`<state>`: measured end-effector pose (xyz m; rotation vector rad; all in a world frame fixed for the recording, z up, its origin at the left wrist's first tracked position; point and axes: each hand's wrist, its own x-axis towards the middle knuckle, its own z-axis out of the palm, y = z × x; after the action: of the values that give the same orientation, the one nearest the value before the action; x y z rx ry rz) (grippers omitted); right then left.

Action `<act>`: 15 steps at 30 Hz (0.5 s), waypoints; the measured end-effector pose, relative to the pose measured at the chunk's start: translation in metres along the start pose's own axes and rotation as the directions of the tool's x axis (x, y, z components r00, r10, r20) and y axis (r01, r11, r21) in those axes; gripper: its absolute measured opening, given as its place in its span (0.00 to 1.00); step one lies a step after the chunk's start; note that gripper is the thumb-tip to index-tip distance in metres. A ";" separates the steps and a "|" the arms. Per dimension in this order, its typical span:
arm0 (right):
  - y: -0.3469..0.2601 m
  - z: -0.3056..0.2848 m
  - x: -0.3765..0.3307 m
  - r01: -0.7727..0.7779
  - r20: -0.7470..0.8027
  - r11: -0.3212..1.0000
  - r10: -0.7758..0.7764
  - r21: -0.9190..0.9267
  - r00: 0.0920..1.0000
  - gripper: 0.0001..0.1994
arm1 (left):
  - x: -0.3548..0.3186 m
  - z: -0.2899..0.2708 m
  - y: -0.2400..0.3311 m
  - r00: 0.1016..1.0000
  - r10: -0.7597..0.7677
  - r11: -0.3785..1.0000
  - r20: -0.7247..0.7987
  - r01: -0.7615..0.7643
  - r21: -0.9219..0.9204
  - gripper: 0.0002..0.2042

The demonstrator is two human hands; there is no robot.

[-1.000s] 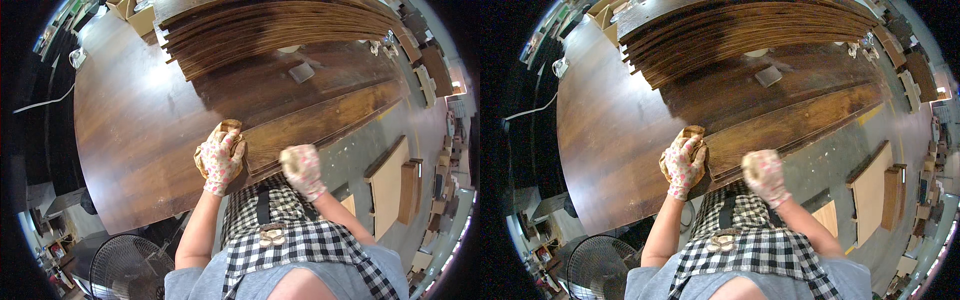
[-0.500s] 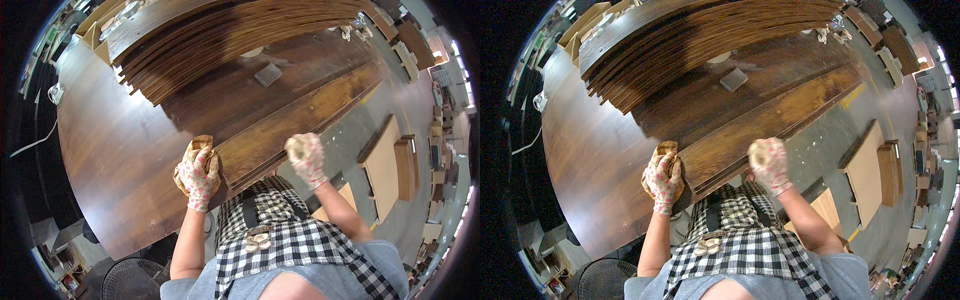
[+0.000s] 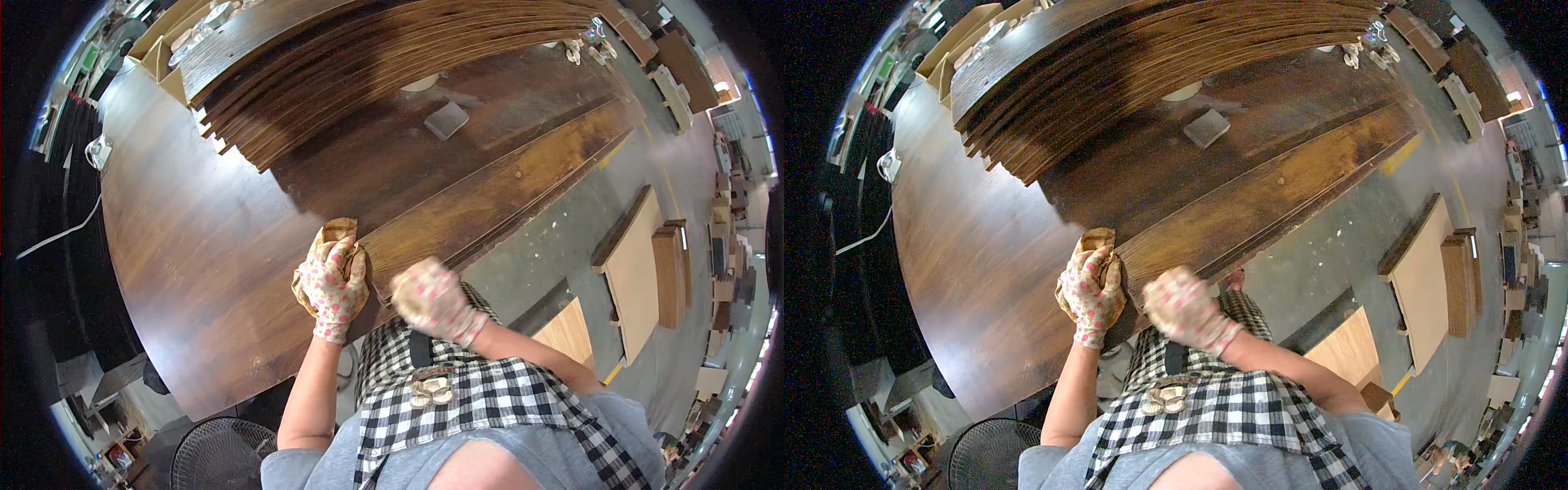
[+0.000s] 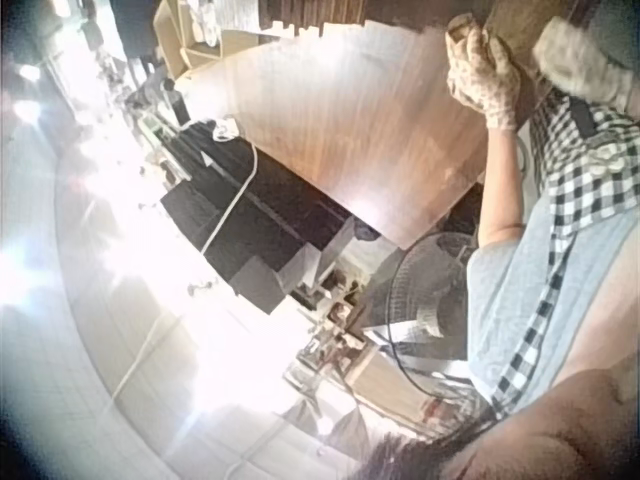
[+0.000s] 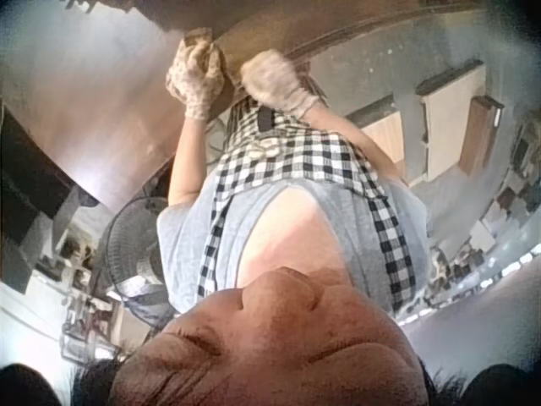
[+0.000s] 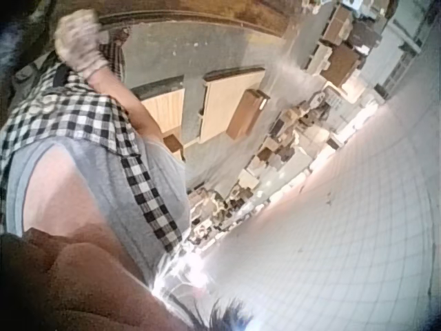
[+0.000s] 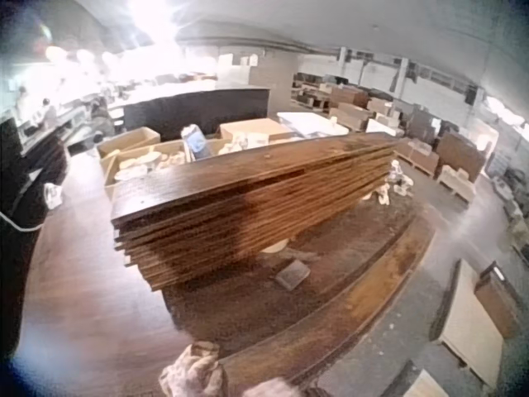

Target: The person wipes down wooden planks with cloths and sands their surfaces and edges using a sanding block on a workbench.

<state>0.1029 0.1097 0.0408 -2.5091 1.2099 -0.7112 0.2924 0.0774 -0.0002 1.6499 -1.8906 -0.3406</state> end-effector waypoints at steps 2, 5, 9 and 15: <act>-0.004 0.014 -0.008 -0.076 -0.034 0.988 0.081 0.131 0.996 0.05 | 0.000 0.000 -0.002 1.000 -0.001 0.999 -0.013 0.001 -0.036 0.15; 0.029 -0.010 -0.018 -0.221 -0.147 0.974 0.213 -0.038 0.966 0.08 | -0.002 -0.005 -0.004 1.000 -0.006 1.000 0.006 0.007 -0.029 0.15; -0.003 0.012 -0.008 -0.072 -0.002 0.997 0.072 0.029 0.997 0.08 | -0.002 0.001 -0.005 1.000 0.014 1.000 -0.007 -0.014 -0.017 0.16; 0.026 -0.007 -0.015 -0.241 -0.052 0.955 0.235 -0.174 0.971 0.02 | -0.003 -0.003 -0.009 1.000 0.007 1.000 -0.011 -0.007 -0.014 0.16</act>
<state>0.0738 0.1047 0.0312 -2.4368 1.6204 -0.6061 0.3016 0.0793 -0.0040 1.6322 -1.8818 -0.3409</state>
